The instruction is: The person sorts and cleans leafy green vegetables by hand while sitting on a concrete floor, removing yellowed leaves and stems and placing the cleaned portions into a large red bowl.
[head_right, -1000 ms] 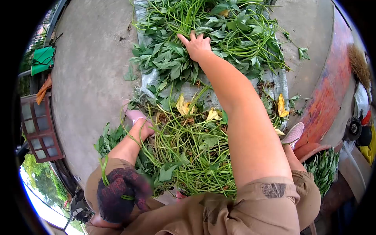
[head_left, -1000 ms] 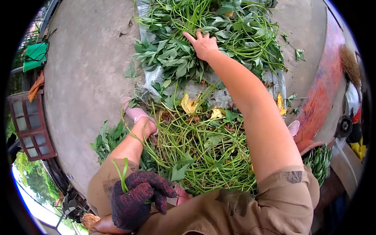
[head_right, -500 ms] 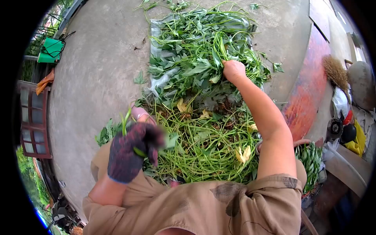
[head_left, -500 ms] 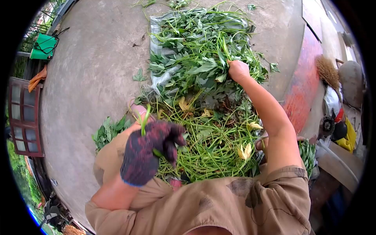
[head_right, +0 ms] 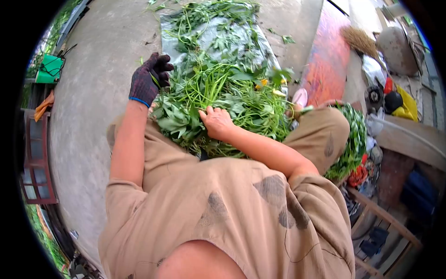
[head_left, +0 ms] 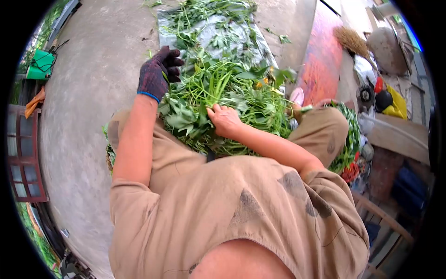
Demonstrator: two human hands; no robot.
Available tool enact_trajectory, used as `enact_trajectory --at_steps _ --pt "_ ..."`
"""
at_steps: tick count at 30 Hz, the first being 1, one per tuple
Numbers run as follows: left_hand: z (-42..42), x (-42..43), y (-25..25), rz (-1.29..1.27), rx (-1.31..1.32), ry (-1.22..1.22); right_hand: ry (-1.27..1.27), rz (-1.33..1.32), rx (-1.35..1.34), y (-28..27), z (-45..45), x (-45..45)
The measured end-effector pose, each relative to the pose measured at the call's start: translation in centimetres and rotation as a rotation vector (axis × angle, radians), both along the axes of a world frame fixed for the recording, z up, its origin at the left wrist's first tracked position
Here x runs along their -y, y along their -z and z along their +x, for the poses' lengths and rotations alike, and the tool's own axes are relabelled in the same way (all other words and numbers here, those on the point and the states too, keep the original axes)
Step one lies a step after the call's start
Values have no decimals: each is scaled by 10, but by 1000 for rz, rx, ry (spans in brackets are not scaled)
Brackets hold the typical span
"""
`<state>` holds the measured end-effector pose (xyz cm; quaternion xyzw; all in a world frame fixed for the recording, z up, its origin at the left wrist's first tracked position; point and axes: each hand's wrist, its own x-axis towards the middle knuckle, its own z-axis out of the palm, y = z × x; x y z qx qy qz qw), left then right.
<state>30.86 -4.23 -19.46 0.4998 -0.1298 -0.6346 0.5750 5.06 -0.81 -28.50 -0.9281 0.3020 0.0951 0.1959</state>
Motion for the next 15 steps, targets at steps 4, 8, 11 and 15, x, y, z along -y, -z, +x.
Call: enact_trajectory --at_steps 4,8,11,15 --pt "-4 -5 20 47 59 25 -102 117 -121 -9 -30 -9" --pt "-20 -13 15 71 151 25 251 76 5 -22 -89 59" --pt "-32 -21 7 47 216 67 733 99 1 -25 -158 116" --pt "-58 -40 -7 -42 288 143 854 32 -389 5 -211 137"
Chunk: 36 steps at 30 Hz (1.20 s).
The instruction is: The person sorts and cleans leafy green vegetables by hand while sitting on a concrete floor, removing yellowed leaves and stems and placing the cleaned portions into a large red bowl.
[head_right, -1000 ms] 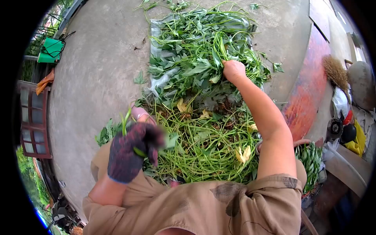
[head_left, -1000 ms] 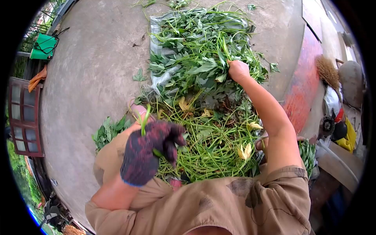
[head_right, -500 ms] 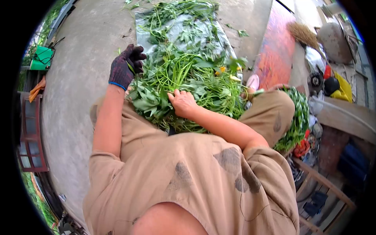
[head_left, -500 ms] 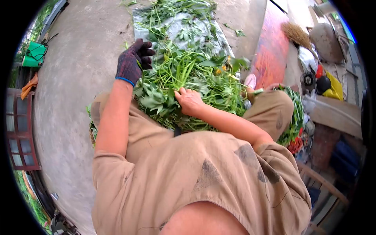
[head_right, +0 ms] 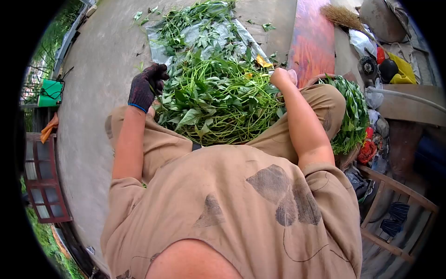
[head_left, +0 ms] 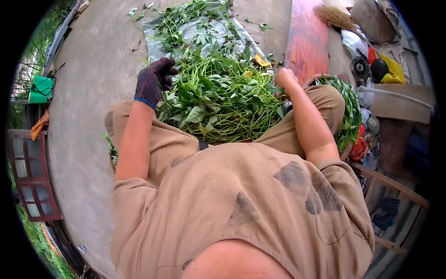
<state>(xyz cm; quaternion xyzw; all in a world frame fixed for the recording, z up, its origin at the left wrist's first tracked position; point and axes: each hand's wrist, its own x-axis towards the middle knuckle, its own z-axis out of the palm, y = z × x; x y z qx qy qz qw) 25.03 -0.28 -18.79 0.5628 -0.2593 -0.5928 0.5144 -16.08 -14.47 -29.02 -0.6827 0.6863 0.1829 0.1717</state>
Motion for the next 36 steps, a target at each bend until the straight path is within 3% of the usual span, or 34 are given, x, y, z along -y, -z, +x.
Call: enact_trajectory --at_steps 1,3,4,6,8,9,11,12,13,20,22,24,28,29,30,34,35,36 --pt "-10 -6 -5 -29 23 20 -44 12 -26 1 -1 -7" --pt "-29 -23 -11 -14 0 34 -115 130 -26 62 -14 -5" --pt "-35 -29 -5 -10 14 55 -372 299 -114 31 -2 -21" --pt "-52 -39 -7 53 91 47 -369 311 -106 80 -13 -13" --pt "-62 -40 -8 50 178 59 -369 421 -179 74 1 4" --pt "-65 -39 -8 46 218 59 -113 133 52 49 2 -4" --pt "-65 -32 3 22 317 60 -136 -18 232 32 0 9" --pt "-67 -28 8 1 354 57 -194 -36 346 -28 11 -15" --pt "-69 -25 9 -21 390 55 -127 -8 471 -42 13 -21" --pt "-93 -28 31 -181 740 424 240 111 1316 -96 14 -57" --pt "-101 -33 39 -168 759 565 289 54 1447 -105 13 -55" --pt "-99 -33 56 -267 994 762 385 -20 1554 -103 12 -52" --pt "-94 -39 79 -217 1253 1050 703 -145 1264 -59 -12 -30" --pt "-94 -40 80 -228 1329 1091 716 -183 1293 -53 -16 -26" --pt "-97 -41 67 -94 1202 1085 728 -218 1319 -52 -17 -25" --pt "-93 -37 57 -147 1183 991 640 -496 1569 -65 -20 -24" --pt "-83 -34 81 -355 1311 1015 623 -567 1647 -76 -21 -25" --pt "-83 -32 78 -290 1316 1007 619 -573 1707 -86 -23 -28"
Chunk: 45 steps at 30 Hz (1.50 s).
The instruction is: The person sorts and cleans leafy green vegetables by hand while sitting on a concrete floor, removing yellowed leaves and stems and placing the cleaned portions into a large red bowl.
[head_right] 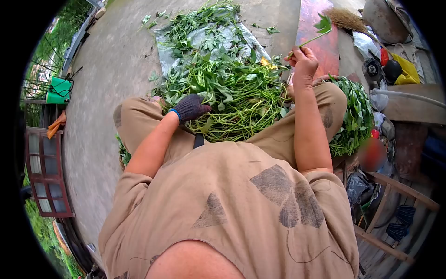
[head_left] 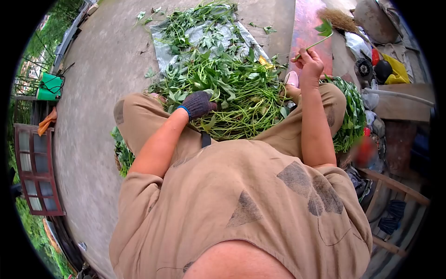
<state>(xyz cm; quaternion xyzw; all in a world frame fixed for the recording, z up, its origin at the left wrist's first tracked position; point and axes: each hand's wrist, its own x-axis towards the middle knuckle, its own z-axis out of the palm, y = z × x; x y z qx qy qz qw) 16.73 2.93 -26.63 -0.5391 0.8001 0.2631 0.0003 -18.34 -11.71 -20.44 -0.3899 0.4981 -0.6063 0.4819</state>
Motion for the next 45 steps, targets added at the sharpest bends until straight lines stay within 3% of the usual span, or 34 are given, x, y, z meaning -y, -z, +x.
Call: enact_trajectory --at_steps 4,7,11,12,13,15,16,19,20,23,25,27,28,29,30,31,33,37,39,41,45 --pt "-10 6 -4 -36 -172 -243 -290 108 -27 -23 -4 -10" --pt "-23 7 -24 -338 -448 -378 -684 382 -459 -16 19 -23" --pt "-43 7 -55 -805 -486 -147 -1138 478 -587 10 88 -70" --pt "-46 5 -55 -788 -452 -92 -1175 463 -542 10 100 -76" --pt "-45 3 -46 -606 -452 -125 -1211 450 -497 10 109 -80" --pt "-45 -2 -35 -247 -445 -187 -1147 422 -463 15 114 -80" --pt "-40 -1 -39 75 -534 -226 -1128 405 -485 13 114 -80" --pt "-37 -3 -46 269 -589 -287 -1085 378 -541 19 113 -79" --pt "-35 -3 -28 140 -672 -207 -1064 373 -546 22 114 -80" --pt "-43 -6 -65 671 -500 -341 -1091 379 -502 31 119 -87" --pt "-40 -6 -66 597 -505 -362 -1071 472 -393 33 124 -88" --pt "-27 0 -64 420 -528 -397 -835 482 -267 56 122 -73" --pt "-17 3 -60 362 -658 -442 -732 462 -325 73 116 -56" --pt "-12 3 -65 339 -849 -636 -596 276 -707 100 104 -35" --pt "-3 5 -65 294 -922 -751 -485 266 -1054 96 92 -23" --pt "8 9 -65 243 -995 -864 -357 303 -1219 99 81 -14" --pt "22 15 -58 150 -1079 -992 -312 354 -1345 123 59 3" --pt "26 14 -63 188 -905 -1026 -707 392 -1425 122 67 -19" --pt "8 13 -56 167 -1082 -996 -637 222 -1489 153 72 -25" --pt "-1 8 -60 335 -1067 -996 -575 140 -1431 161 82 -28" --pt "0 8 -43 401 -932 -1015 -561 -12 -1361 121 108 -41"
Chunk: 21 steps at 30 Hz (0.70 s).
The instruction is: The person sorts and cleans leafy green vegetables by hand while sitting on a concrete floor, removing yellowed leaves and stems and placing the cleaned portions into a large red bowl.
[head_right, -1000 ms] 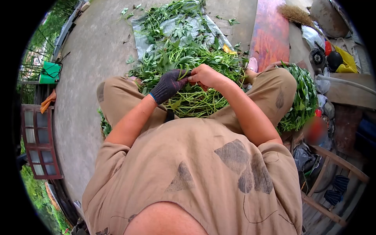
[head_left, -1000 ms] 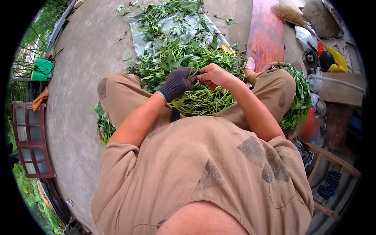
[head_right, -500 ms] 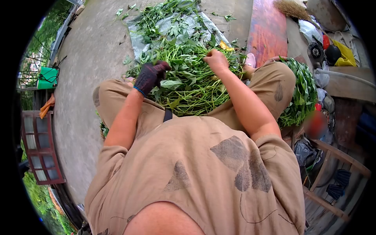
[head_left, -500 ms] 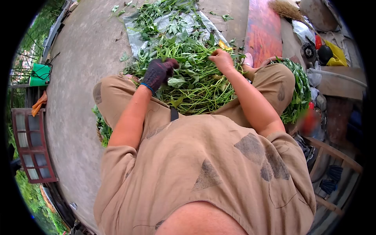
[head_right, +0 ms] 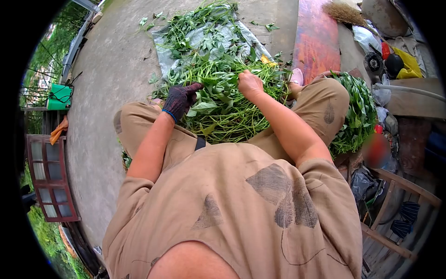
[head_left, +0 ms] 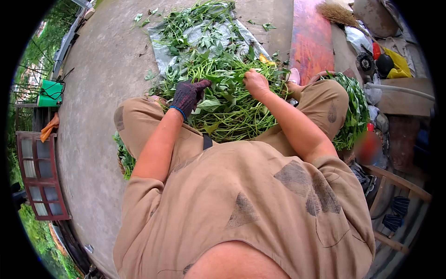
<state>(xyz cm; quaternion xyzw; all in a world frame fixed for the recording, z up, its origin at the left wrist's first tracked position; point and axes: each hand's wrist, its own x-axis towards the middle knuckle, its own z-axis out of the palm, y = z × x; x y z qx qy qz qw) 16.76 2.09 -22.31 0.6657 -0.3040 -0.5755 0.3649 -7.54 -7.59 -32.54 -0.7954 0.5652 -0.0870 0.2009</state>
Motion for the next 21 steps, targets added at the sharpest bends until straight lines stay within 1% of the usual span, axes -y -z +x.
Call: enact_trajectory --at_steps 1,2,3,4,5,7,8,9,10,11,12,13,14,16,17,18,20,21 --pt "-3 1 -6 14 16 25 -14 -3 8 0 0 -4" --pt "-2 0 -1 -49 57 107 -26 -5 17 0 0 -8" --pt "-2 -1 1 -113 101 192 -26 56 17 -2 0 -11" --pt "0 0 2 -177 147 277 -59 40 47 -4 2 -13" --pt "-2 3 4 -104 50 213 -94 26 76 -4 5 -15" --pt "-8 4 9 4 74 202 -162 9 98 -12 14 -24" --pt "-11 4 11 57 86 197 -155 26 75 -17 14 -29" --pt "-12 3 8 54 120 267 -147 40 51 -22 14 -32" --pt "-15 2 7 86 110 276 -138 54 27 -25 14 -34" --pt "-19 2 4 116 101 290 -44 102 -7 -18 10 -29" --pt "-21 4 2 142 95 304 66 90 -68 -13 7 -22" --pt "-22 4 3 108 143 370 134 79 -103 -6 0 -13" --pt "-21 3 8 98 134 396 200 68 -135 0 -7 -4" --pt "-20 1 12 19 187 492 301 186 -120 7 -23 10" --pt "-22 0 10 84 212 467 337 265 -125 11 -29 15" --pt "-18 -2 15 1 193 518 395 370 -113 36 -35 28" --pt "-21 -3 9 59 173 477 225 383 -61 59 -47 31" --pt "-20 -3 9 52 170 477 237 484 -40 59 -48 34"
